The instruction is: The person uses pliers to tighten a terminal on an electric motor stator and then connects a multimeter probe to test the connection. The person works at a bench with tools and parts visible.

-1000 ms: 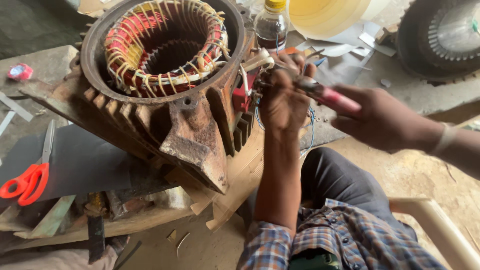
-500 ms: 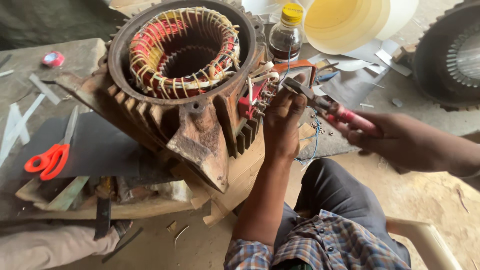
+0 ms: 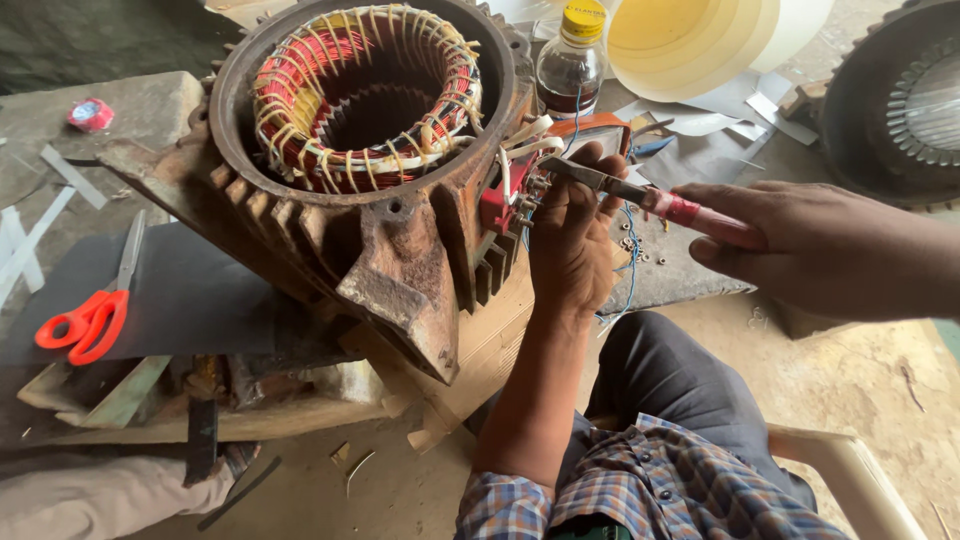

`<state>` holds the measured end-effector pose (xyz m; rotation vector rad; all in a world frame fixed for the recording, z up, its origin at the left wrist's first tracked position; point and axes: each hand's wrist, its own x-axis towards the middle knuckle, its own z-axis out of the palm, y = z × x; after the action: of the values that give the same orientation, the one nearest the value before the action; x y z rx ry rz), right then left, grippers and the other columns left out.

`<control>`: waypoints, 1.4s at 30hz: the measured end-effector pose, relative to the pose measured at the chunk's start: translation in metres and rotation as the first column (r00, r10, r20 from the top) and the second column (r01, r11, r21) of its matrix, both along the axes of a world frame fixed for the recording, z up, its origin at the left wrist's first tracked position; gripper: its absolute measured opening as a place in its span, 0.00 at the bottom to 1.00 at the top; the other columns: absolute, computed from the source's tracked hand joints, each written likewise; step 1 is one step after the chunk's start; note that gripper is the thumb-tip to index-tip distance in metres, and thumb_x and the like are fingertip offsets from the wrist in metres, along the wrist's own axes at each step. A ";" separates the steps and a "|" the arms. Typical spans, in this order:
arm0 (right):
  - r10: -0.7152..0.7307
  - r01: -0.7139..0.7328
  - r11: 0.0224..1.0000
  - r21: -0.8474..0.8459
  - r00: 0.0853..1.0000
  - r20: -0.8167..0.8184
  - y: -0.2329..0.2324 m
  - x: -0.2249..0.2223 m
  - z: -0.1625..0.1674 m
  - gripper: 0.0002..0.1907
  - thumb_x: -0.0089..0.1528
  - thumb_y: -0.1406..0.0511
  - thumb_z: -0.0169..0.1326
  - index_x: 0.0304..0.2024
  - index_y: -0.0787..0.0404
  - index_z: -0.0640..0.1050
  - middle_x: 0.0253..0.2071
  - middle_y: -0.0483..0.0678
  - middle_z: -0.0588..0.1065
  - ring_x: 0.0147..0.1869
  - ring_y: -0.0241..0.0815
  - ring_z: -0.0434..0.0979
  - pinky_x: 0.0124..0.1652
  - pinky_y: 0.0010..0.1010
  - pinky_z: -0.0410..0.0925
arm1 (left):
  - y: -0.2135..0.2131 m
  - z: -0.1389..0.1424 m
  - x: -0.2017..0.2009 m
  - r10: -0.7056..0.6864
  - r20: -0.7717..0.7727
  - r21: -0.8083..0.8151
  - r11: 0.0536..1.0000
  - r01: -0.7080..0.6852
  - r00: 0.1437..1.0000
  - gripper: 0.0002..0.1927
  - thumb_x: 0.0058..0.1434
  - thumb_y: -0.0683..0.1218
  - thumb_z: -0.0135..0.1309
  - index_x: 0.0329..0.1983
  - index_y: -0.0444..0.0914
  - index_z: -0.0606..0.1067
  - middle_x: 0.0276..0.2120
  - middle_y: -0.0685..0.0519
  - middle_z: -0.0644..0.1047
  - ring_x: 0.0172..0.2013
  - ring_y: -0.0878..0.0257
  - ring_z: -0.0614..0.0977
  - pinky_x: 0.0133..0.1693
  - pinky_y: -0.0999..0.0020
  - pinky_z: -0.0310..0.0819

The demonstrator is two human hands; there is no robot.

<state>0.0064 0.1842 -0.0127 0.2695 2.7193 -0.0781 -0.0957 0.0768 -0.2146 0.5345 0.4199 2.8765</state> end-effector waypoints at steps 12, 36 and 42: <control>0.169 -0.175 0.984 -0.037 0.979 -0.112 0.001 -0.009 -0.010 0.40 0.62 0.47 0.55 0.73 0.45 0.59 0.68 0.47 0.69 0.66 0.50 0.72 0.57 0.43 0.68 | 0.003 -0.004 -0.011 -0.049 -0.140 0.122 0.990 0.067 0.989 0.28 0.69 0.53 0.61 0.67 0.36 0.71 0.61 0.50 0.75 0.64 0.56 0.75 0.72 0.52 0.62; -0.145 0.191 0.956 -0.225 0.968 0.204 0.012 -0.036 -0.021 0.41 0.59 0.51 0.63 0.74 0.27 0.64 0.50 0.38 0.79 0.56 0.34 0.78 0.55 0.33 0.71 | 0.016 -0.011 -0.023 0.053 0.080 0.123 0.990 -0.063 0.995 0.19 0.64 0.50 0.69 0.52 0.38 0.77 0.48 0.55 0.76 0.55 0.62 0.72 0.66 0.62 0.58; 0.031 0.054 0.851 -0.522 0.988 0.153 0.068 -0.023 -0.037 0.36 0.68 0.51 0.53 0.77 0.42 0.60 0.61 0.43 0.74 0.59 0.43 0.74 0.53 0.39 0.69 | 0.010 0.008 -0.008 0.034 0.068 0.070 0.997 -0.039 0.997 0.19 0.65 0.48 0.65 0.54 0.38 0.74 0.52 0.55 0.75 0.56 0.61 0.74 0.63 0.54 0.64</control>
<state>-0.0165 0.2527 -0.0493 0.1208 2.4205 -0.7606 -0.1035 0.0867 -0.2065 0.4457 0.3209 2.9441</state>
